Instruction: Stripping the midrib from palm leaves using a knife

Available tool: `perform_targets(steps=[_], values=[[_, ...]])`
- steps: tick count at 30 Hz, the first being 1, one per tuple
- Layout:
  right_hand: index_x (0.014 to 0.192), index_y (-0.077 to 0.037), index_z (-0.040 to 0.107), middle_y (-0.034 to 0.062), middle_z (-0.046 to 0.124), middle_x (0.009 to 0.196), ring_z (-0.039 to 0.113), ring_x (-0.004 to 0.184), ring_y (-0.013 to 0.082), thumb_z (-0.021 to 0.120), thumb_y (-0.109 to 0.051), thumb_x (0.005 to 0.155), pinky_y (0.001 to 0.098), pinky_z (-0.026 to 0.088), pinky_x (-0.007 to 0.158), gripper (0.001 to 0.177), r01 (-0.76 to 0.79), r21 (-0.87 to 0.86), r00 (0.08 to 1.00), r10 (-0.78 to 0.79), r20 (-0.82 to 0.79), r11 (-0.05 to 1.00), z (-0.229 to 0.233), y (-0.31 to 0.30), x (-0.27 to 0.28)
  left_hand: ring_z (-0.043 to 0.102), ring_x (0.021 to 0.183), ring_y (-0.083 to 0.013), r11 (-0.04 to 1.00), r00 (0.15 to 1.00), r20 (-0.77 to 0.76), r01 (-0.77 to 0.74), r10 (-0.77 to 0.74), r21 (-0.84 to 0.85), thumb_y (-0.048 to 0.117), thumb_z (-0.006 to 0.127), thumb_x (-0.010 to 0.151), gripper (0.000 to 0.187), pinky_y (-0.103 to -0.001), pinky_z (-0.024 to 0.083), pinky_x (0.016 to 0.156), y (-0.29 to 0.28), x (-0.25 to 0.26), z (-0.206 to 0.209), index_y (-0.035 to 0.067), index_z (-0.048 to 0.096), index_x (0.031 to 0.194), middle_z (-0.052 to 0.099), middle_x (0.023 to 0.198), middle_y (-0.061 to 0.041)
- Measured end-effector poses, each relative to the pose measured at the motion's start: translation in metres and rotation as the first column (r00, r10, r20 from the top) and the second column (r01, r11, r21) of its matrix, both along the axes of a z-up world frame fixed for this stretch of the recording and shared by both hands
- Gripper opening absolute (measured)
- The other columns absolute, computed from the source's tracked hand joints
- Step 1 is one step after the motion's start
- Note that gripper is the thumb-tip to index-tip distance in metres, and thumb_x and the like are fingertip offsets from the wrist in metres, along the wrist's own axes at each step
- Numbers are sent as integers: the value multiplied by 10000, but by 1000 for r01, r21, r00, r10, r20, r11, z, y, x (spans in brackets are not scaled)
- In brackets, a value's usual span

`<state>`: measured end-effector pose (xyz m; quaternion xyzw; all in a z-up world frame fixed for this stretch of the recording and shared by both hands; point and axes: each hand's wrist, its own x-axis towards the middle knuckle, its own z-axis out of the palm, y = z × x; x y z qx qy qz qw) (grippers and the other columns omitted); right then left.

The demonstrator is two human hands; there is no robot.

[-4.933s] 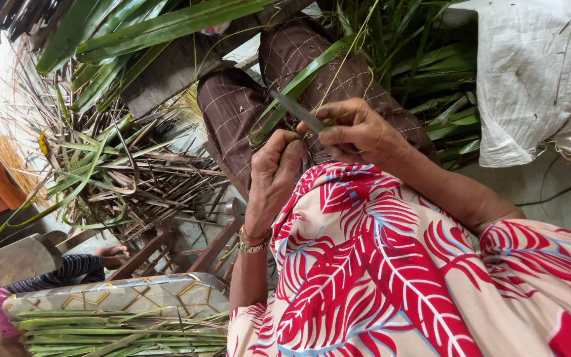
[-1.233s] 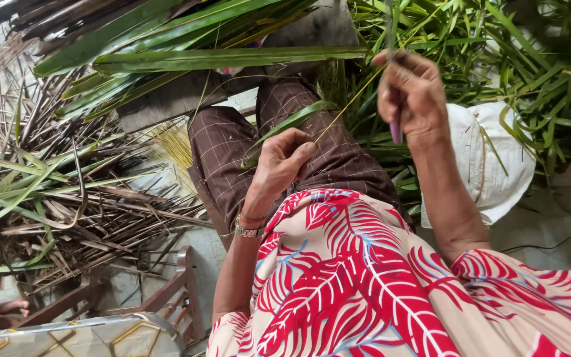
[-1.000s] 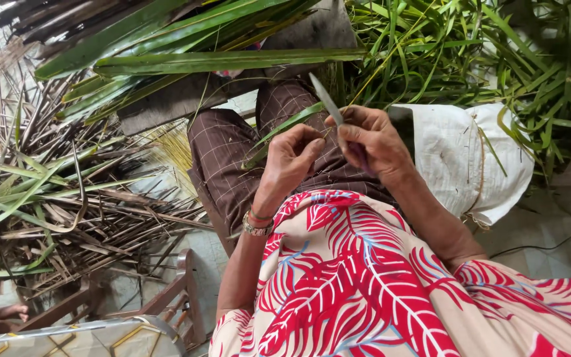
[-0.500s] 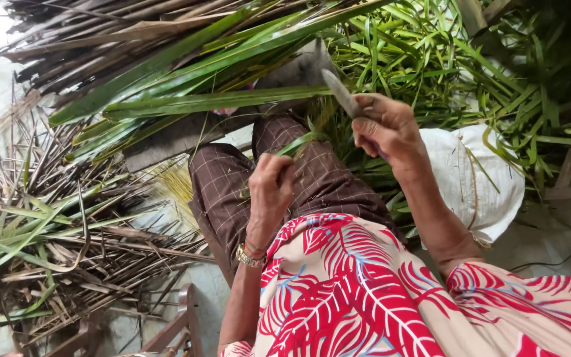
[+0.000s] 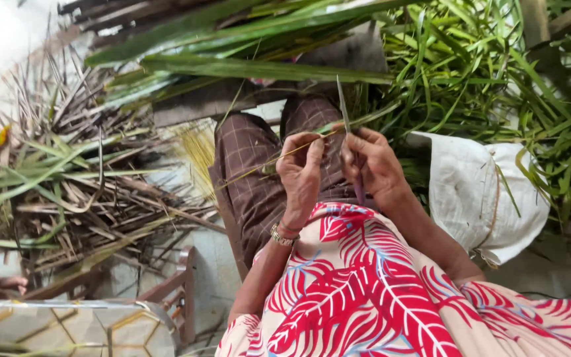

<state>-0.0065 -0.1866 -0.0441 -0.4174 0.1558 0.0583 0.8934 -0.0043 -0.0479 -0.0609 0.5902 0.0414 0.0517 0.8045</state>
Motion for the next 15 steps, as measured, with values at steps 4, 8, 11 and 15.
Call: perform_targets(steps=[4,8,11,15], values=[[1124,0,670,154,505,546,507,346,225,606,-60,981,343,429,290,167,23,-120,998,-29,-50,993,-30,-12,11,663,790,-122,987,977,-197,59,-87,-147,125,611,1011,190,-235,593,617,-12,-22,-13,34,614,1178,656,982,-87],[1192,3,673,140,521,567,539,372,209,630,-54,978,304,445,328,226,0,-159,999,-8,-49,987,-39,-23,15,734,824,-169,956,982,35,174,-187,237,115,720,952,143,-271,586,728,-8,-39,28,146,727,1091,723,924,-29],[1226,42,651,169,509,568,529,363,243,632,-38,993,323,455,330,247,-24,-173,1000,21,-20,985,-39,-24,5,672,1052,-335,600,870,469,-294,-156,744,135,671,907,199,-432,495,1021,5,-11,20,102,688,1103,666,1054,-127],[1198,70,649,175,523,576,506,344,227,632,-12,978,320,422,312,235,-27,-190,998,36,44,981,-38,-22,3,703,908,-373,495,966,81,53,-247,867,332,579,1004,247,-511,522,818,26,9,2,152,615,1170,720,919,-119]])
